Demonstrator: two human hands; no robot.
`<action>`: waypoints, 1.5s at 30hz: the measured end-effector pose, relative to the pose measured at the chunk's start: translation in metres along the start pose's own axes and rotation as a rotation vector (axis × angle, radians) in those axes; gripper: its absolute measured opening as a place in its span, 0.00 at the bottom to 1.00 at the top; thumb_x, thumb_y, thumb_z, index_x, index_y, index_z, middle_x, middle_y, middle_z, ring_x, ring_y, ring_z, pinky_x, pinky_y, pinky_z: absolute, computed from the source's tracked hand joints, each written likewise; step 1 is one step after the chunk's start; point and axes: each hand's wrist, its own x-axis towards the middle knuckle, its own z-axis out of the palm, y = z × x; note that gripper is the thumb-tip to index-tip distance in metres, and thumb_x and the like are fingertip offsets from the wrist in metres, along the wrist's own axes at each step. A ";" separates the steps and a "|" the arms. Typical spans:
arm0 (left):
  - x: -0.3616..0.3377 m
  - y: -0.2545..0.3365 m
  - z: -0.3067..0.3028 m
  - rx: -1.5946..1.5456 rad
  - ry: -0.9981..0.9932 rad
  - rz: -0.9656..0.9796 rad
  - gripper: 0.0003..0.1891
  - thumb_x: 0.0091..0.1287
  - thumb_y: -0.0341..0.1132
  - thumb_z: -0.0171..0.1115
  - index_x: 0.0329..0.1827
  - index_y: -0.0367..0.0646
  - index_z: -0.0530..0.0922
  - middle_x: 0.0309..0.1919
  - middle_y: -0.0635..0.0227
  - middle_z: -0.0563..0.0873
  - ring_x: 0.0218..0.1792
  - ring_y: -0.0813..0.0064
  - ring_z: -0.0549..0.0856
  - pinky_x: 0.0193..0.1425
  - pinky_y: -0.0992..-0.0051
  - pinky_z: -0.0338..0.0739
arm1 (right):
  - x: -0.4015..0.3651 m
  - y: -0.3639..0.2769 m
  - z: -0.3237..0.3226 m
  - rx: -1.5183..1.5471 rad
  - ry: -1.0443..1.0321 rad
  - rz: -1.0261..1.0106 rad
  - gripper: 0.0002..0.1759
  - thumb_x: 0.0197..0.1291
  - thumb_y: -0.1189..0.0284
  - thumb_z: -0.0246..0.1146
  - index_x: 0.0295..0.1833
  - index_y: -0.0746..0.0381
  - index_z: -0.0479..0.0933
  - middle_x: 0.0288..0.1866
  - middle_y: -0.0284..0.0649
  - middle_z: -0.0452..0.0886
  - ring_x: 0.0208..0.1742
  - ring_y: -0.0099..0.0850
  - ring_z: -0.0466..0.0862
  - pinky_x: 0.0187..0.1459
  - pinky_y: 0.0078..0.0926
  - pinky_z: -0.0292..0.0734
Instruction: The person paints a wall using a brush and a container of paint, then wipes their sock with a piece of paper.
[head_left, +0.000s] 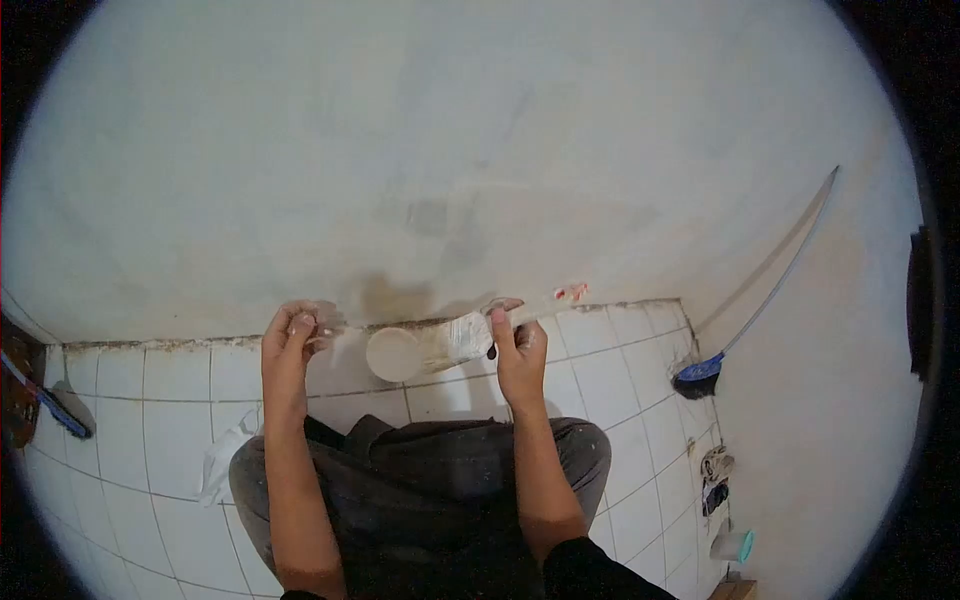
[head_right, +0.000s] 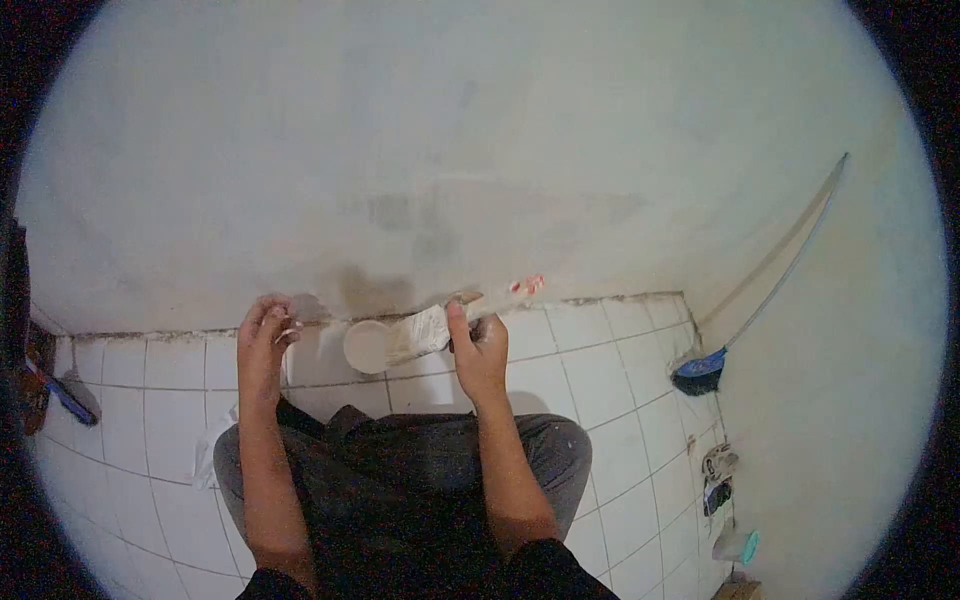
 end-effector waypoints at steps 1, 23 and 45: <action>0.000 0.000 0.002 -0.033 0.014 0.020 0.12 0.71 0.38 0.60 0.52 0.44 0.79 0.42 0.70 0.83 0.44 0.77 0.82 0.48 0.75 0.76 | 0.001 0.001 0.002 0.005 -0.008 0.023 0.15 0.71 0.64 0.62 0.43 0.67 0.79 0.32 0.34 0.80 0.31 0.18 0.75 0.32 0.21 0.71; -0.016 0.039 -0.040 -0.190 0.171 0.312 0.13 0.71 0.36 0.58 0.51 0.37 0.79 0.40 0.65 0.83 0.41 0.74 0.82 0.46 0.73 0.76 | -0.003 0.049 0.058 -0.296 -0.197 -0.197 0.14 0.77 0.64 0.52 0.51 0.65 0.73 0.32 0.28 0.70 0.29 0.15 0.64 0.29 0.16 0.59; -0.022 0.047 -0.052 -0.257 0.188 0.334 0.14 0.70 0.36 0.59 0.53 0.36 0.76 0.41 0.63 0.82 0.41 0.72 0.82 0.47 0.71 0.76 | -0.006 0.054 0.067 -0.330 -0.217 -0.245 0.14 0.77 0.65 0.51 0.51 0.65 0.73 0.39 0.34 0.76 0.35 0.20 0.72 0.35 0.19 0.69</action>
